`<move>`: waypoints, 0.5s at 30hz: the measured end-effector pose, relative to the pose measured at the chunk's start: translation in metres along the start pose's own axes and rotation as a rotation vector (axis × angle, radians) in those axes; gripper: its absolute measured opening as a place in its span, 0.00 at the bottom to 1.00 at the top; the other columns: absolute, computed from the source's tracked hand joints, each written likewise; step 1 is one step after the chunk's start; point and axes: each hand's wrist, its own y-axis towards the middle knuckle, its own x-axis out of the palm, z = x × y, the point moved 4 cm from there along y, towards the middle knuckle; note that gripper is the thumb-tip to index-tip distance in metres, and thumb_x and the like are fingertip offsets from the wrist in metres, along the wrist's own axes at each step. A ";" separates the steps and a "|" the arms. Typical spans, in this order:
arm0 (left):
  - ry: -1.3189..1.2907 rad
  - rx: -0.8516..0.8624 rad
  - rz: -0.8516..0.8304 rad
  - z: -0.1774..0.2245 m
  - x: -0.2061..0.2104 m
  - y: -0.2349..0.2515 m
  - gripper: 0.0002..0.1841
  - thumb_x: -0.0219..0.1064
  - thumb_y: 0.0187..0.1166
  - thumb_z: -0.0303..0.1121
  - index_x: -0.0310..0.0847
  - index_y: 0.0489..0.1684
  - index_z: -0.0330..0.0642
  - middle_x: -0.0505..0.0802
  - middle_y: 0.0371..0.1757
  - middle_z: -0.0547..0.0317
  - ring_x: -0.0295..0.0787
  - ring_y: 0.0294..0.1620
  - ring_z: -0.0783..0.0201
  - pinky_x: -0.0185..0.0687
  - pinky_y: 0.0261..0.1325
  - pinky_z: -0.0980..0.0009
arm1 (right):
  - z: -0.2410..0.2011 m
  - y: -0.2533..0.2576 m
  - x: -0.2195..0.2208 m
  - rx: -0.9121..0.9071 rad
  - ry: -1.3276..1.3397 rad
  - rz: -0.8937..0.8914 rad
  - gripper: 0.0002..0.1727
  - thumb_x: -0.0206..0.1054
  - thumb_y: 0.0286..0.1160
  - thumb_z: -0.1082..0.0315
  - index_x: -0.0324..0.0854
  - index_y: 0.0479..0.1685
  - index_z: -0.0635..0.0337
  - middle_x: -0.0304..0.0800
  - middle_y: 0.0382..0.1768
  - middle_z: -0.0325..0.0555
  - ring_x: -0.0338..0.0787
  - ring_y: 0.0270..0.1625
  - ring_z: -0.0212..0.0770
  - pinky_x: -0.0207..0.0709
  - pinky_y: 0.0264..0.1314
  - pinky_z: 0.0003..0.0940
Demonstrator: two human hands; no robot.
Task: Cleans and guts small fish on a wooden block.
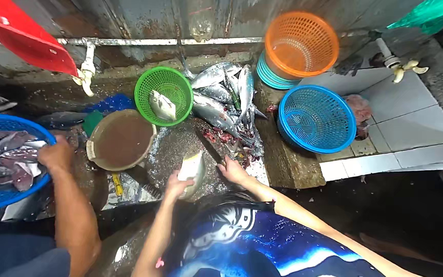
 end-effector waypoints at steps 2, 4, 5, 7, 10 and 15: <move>0.002 -0.042 0.149 -0.012 -0.028 -0.011 0.42 0.89 0.51 0.47 0.80 0.70 0.41 0.93 0.56 0.40 0.91 0.59 0.43 0.84 0.66 0.37 | -0.001 -0.003 -0.012 0.017 0.056 -0.029 0.33 0.56 0.85 0.39 0.76 0.68 0.62 0.90 0.50 0.60 0.92 0.56 0.58 0.83 0.62 0.61; -0.070 -0.059 0.339 -0.019 -0.044 -0.020 0.45 0.90 0.52 0.49 0.78 0.71 0.37 0.93 0.54 0.36 0.91 0.57 0.41 0.84 0.64 0.37 | -0.005 -0.007 -0.026 0.004 0.093 -0.022 0.35 0.54 0.85 0.36 0.79 0.63 0.63 0.90 0.47 0.59 0.91 0.55 0.57 0.81 0.61 0.60; -0.114 -0.058 0.426 -0.021 -0.048 -0.020 0.45 0.90 0.52 0.49 0.77 0.72 0.35 0.92 0.55 0.35 0.91 0.58 0.41 0.84 0.64 0.39 | -0.010 -0.009 -0.034 -0.021 0.104 0.004 0.35 0.53 0.86 0.36 0.79 0.61 0.62 0.89 0.45 0.57 0.91 0.53 0.55 0.82 0.60 0.59; -0.171 -0.034 0.543 -0.016 -0.050 -0.017 0.46 0.90 0.55 0.46 0.72 0.75 0.33 0.90 0.60 0.33 0.88 0.64 0.41 0.82 0.69 0.41 | -0.027 -0.013 -0.053 -0.119 0.134 0.096 0.32 0.54 0.87 0.38 0.80 0.58 0.62 0.88 0.39 0.55 0.91 0.47 0.53 0.82 0.56 0.57; -0.157 0.029 0.568 0.001 -0.040 -0.003 0.47 0.88 0.58 0.42 0.67 0.79 0.33 0.88 0.65 0.34 0.86 0.68 0.42 0.80 0.73 0.44 | -0.054 -0.027 -0.081 -0.349 0.237 0.348 0.26 0.56 0.86 0.42 0.79 0.54 0.58 0.83 0.25 0.45 0.87 0.28 0.45 0.83 0.35 0.50; -0.141 0.079 0.460 0.020 -0.022 0.021 0.53 0.89 0.57 0.42 0.59 0.85 0.40 0.87 0.67 0.32 0.87 0.68 0.41 0.81 0.72 0.42 | -0.088 -0.039 -0.092 -0.718 0.516 0.635 0.22 0.60 0.83 0.49 0.75 0.58 0.60 0.80 0.18 0.38 0.82 0.16 0.35 0.81 0.18 0.39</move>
